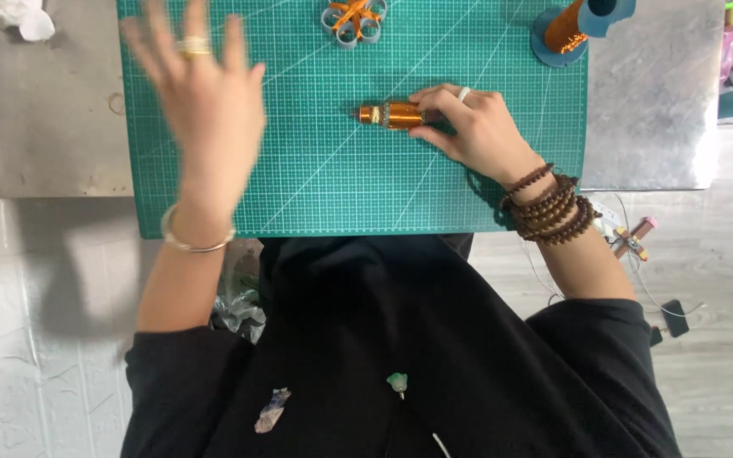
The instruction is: Assembling and inspecting a copper-wound motor rotor on a workstation.
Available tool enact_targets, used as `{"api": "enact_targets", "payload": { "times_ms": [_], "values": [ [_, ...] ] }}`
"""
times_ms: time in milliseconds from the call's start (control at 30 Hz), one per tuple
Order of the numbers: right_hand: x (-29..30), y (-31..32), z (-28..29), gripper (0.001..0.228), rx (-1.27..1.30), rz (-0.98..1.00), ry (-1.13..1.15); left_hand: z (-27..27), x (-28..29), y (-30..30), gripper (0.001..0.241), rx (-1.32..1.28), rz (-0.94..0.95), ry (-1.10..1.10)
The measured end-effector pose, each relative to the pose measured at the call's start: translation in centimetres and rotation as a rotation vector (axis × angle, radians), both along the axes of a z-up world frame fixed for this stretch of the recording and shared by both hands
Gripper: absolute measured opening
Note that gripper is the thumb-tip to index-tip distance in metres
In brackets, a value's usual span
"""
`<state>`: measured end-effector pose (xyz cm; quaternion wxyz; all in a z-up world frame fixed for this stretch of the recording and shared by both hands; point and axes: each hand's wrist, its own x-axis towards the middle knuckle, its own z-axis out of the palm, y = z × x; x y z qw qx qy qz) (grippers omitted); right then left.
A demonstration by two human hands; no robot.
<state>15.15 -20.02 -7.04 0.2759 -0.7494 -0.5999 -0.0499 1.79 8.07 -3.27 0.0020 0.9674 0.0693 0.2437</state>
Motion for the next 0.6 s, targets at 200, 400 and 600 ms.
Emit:
{"api": "enact_targets", "payload": {
  "times_ms": [200,400,600],
  "values": [
    [-0.4,0.0,0.9,0.037,-0.002,0.003,0.222,-0.1,4.3,-6.5,0.018,-0.386,-0.634,0.153],
    [-0.5,0.0,1.2,0.036,-0.002,-0.006,0.276,-1.1,6.9,-7.7,0.011,-0.556,-0.653,0.528],
    [-0.4,-0.2,0.8,0.035,-0.010,-0.005,0.267,0.2,7.7,-7.9,0.007,-0.492,-0.643,0.665]
  ]
}}
